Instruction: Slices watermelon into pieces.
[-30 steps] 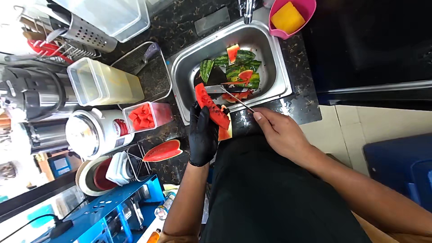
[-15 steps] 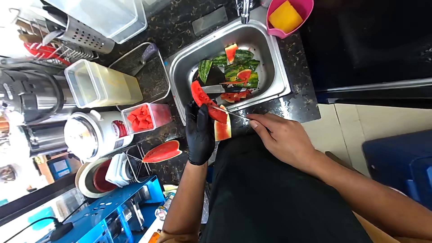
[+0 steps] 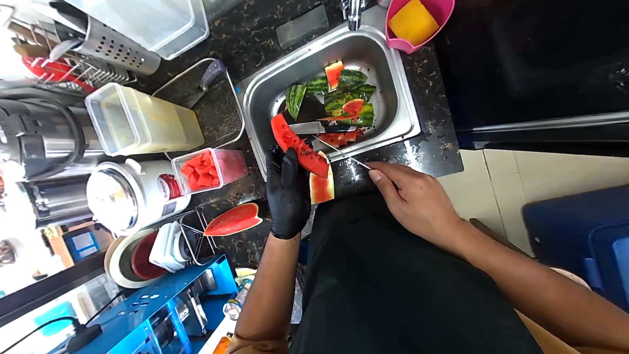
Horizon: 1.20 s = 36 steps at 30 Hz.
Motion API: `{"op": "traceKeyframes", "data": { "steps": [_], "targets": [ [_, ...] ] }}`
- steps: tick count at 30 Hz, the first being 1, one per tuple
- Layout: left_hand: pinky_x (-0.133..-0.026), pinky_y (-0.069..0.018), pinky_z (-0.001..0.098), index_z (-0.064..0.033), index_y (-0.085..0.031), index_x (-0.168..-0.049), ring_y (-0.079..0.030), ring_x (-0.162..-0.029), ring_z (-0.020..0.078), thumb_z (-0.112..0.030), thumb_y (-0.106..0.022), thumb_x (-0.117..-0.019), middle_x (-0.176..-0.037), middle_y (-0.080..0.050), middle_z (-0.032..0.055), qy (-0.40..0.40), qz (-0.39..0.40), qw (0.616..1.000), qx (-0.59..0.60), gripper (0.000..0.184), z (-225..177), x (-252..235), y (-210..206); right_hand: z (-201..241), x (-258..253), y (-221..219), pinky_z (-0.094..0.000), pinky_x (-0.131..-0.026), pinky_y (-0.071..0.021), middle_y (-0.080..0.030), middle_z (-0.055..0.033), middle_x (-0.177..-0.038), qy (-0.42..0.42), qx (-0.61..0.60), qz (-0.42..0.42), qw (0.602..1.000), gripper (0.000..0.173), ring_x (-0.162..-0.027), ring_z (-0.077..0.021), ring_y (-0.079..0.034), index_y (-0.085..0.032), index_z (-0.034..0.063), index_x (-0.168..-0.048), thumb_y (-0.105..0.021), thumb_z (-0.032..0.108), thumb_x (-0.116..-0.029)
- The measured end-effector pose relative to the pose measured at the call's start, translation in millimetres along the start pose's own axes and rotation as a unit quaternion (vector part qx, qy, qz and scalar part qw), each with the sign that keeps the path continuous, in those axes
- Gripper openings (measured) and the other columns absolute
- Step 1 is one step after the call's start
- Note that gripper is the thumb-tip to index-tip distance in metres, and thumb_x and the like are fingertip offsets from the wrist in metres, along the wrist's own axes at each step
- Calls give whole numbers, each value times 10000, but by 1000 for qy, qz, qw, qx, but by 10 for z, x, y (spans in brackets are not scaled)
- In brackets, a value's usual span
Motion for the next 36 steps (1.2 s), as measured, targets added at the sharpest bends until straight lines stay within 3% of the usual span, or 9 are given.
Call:
{"op": "traceKeyframes", "data": {
  "steps": [6,10,14,19,29,36],
  "targets": [
    [-999,-546,440,-101,-408,-1412,-638,-1134,232,-163,-471,-1083,-1236,-600,104,-7,10,1000,2,341,-24,-7,-16,92,36,-3,-419,-615,-546,-728,25,-957,40,15,9,999,418,-783,-154,-691,-732,256,-1255,-403,456,-1091],
    [-1019,-534,442,-102,-396,-1425,-626,-1155,220,-166,-468,-1085,-1250,-593,100,-9,14,1000,9,353,-46,-10,-26,33,18,20,-440,-674,-569,-742,-2,-1028,8,12,-5,1000,428,-837,-176,-710,-716,231,-1279,-394,447,-1098],
    [-1024,-532,441,-113,-387,-1443,-621,-1170,219,-178,-482,-1082,-1279,-586,92,-4,16,1000,6,379,-46,-6,-19,101,25,24,-421,-634,-549,-734,14,-997,36,3,0,999,413,-803,-155,-693,-728,239,-1254,-407,441,-1093],
    [-1013,-541,446,-92,-389,-1438,-628,-1158,234,-169,-483,-1080,-1262,-592,110,-2,10,1000,-3,379,-44,-6,-13,22,-21,7,-444,-685,-569,-729,2,-1005,0,-18,-6,1000,411,-832,-161,-698,-705,249,-1295,-405,449,-1096],
    [-999,-546,438,-87,-385,-1429,-632,-1135,219,-170,-482,-1076,-1239,-592,98,-27,8,999,-22,375,-122,-36,23,113,40,49,-398,-557,-506,-693,25,-878,53,34,2,998,396,-694,-143,-646,-733,271,-1261,-432,450,-1078],
    [-994,-551,443,-85,-370,-1449,-630,-1147,232,-161,-474,-1079,-1267,-582,108,-31,21,999,-17,391,-99,-24,34,97,50,46,-410,-568,-519,-696,7,-873,37,54,1,998,411,-703,-167,-658,-729,254,-1269,-411,441,-1088]
  ]
}}
Point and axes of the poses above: each hand's wrist, its own x-axis away from the middle knuckle, its own y-axis out of the back of the hand, z = x × y, the point moved 10 cm from there along -x, towards the middle knuckle
